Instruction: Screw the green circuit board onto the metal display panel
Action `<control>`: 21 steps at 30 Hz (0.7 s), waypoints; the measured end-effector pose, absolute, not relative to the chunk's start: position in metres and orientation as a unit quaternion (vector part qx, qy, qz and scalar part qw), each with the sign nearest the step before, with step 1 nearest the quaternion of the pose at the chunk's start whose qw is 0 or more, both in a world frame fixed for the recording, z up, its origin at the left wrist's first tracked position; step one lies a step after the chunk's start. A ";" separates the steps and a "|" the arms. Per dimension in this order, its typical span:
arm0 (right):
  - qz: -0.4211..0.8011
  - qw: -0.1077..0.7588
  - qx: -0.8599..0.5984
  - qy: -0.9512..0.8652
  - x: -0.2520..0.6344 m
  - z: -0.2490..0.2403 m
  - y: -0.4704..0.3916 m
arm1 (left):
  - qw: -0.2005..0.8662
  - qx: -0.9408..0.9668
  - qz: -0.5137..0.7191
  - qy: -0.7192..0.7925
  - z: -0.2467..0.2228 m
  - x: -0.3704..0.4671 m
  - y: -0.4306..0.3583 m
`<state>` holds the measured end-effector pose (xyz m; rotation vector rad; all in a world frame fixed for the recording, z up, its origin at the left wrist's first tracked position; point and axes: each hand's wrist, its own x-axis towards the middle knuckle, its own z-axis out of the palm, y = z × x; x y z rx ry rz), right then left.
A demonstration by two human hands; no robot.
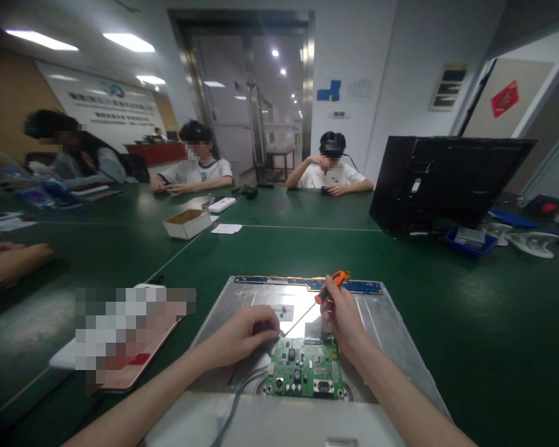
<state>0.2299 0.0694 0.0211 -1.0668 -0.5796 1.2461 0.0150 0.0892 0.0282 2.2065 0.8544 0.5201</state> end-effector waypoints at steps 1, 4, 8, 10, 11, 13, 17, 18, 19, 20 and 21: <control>0.547 0.644 -0.469 -0.257 0.230 0.021 0.069 | 0.373 0.845 0.199 0.328 0.029 0.015 0.089; 0.546 0.641 -0.471 -0.264 0.229 0.019 0.068 | 0.422 0.820 0.195 0.334 0.029 0.016 0.090; 0.546 0.639 -0.473 -0.266 0.228 0.017 0.068 | 0.433 0.808 0.200 0.347 0.026 0.014 0.095; 0.545 0.638 -0.475 -0.265 0.228 0.018 0.068 | 0.426 0.810 0.207 0.346 0.025 0.014 0.096; 0.545 0.637 -0.476 -0.266 0.227 0.018 0.068 | 0.423 0.812 0.210 0.344 0.024 0.014 0.097; 0.545 0.636 -0.477 -0.268 0.227 0.019 0.068 | 0.424 0.814 0.212 0.335 0.024 0.014 0.096; 0.545 0.630 -0.482 -0.273 0.226 0.017 0.069 | 0.430 0.816 0.206 0.326 0.024 0.016 0.094; 0.546 0.627 -0.484 -0.275 0.225 0.017 0.069 | 0.428 0.817 0.203 0.328 0.025 0.016 0.093; 0.547 0.623 -0.485 -0.278 0.225 0.016 0.069 | 0.426 0.818 0.201 0.330 0.025 0.017 0.093; 0.548 0.621 -0.486 -0.281 0.224 0.015 0.069 | 0.424 0.819 0.199 0.333 0.025 0.017 0.092; 0.548 0.618 -0.485 -0.286 0.224 0.014 0.070 | 0.421 0.820 0.197 0.335 0.025 0.018 0.092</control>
